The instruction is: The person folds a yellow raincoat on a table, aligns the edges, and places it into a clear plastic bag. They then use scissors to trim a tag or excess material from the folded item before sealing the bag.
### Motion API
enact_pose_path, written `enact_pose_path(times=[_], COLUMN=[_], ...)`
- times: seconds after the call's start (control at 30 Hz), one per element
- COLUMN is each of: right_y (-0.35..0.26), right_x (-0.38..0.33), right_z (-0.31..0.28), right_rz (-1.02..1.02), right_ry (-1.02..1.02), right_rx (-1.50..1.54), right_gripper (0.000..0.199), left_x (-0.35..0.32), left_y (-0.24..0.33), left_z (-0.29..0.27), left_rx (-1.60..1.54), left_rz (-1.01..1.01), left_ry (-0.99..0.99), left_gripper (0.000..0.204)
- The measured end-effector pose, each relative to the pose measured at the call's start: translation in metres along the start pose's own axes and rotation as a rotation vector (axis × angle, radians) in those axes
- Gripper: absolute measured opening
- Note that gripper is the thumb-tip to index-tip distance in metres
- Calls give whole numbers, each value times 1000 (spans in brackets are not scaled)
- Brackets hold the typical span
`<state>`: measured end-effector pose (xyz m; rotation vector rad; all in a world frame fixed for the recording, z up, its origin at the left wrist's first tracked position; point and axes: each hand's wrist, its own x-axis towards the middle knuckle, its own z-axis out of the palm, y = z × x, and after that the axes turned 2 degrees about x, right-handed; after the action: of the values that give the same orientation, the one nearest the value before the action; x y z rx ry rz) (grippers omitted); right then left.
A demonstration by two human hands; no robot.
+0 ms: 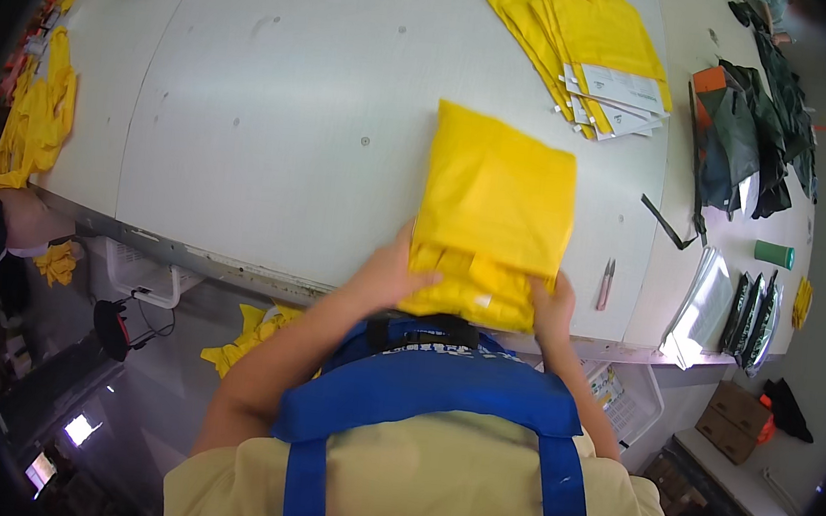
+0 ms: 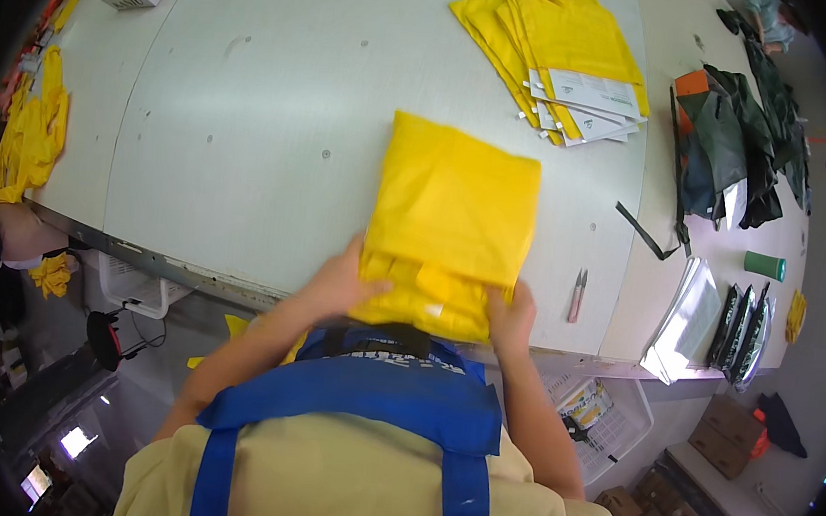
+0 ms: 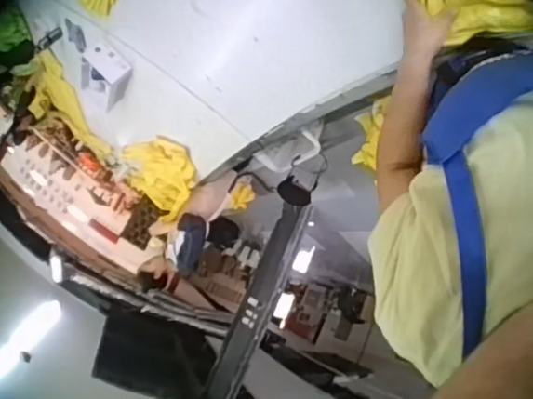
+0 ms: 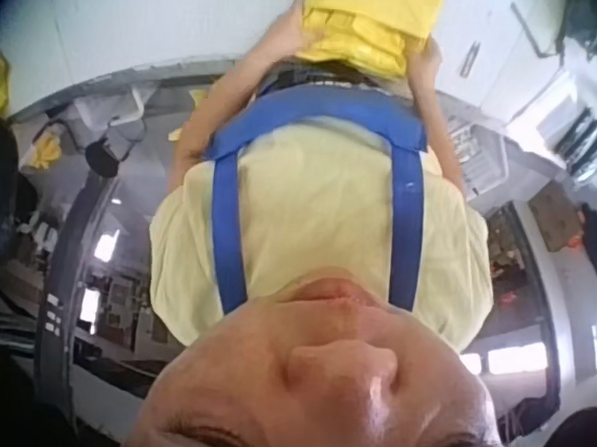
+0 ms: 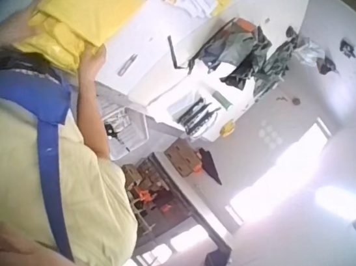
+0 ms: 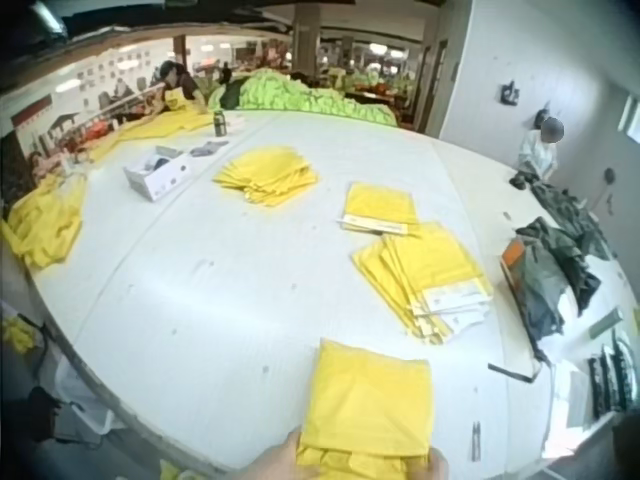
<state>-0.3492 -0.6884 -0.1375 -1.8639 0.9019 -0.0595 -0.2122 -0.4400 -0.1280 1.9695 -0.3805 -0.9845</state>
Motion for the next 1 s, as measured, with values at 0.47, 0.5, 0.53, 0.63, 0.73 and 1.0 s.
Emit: enact_pose_path(times=[0.47,0.5,0.53,0.63,0.73,1.0], right_y=[-76,-77,-81,-88,-111,-150], right_x=[51,75,92,116,98,68], right_z=[5,8,19,38,53,100], right_rz=[-534,-598,-481,-383,-796,-1030], right_ry=[-32,10,-35,-62,-138,-810], right_rx=[-384,-439,-352,-257,-387,-799], right_gripper=[36,42,43,47,55,70], left_x=[29,22,13,-16,-38,-13], left_y=[-21,-17,-11,-24,-35,-31], left_z=[-3,2,7,22,26,15], left_rx=[194,285,381,-36,-454,-136], left_rz=[197,221,240,26,-73,119], left_ry=[506,626,749,742,561,583], left_gripper=[41,39,37,38,47,32])
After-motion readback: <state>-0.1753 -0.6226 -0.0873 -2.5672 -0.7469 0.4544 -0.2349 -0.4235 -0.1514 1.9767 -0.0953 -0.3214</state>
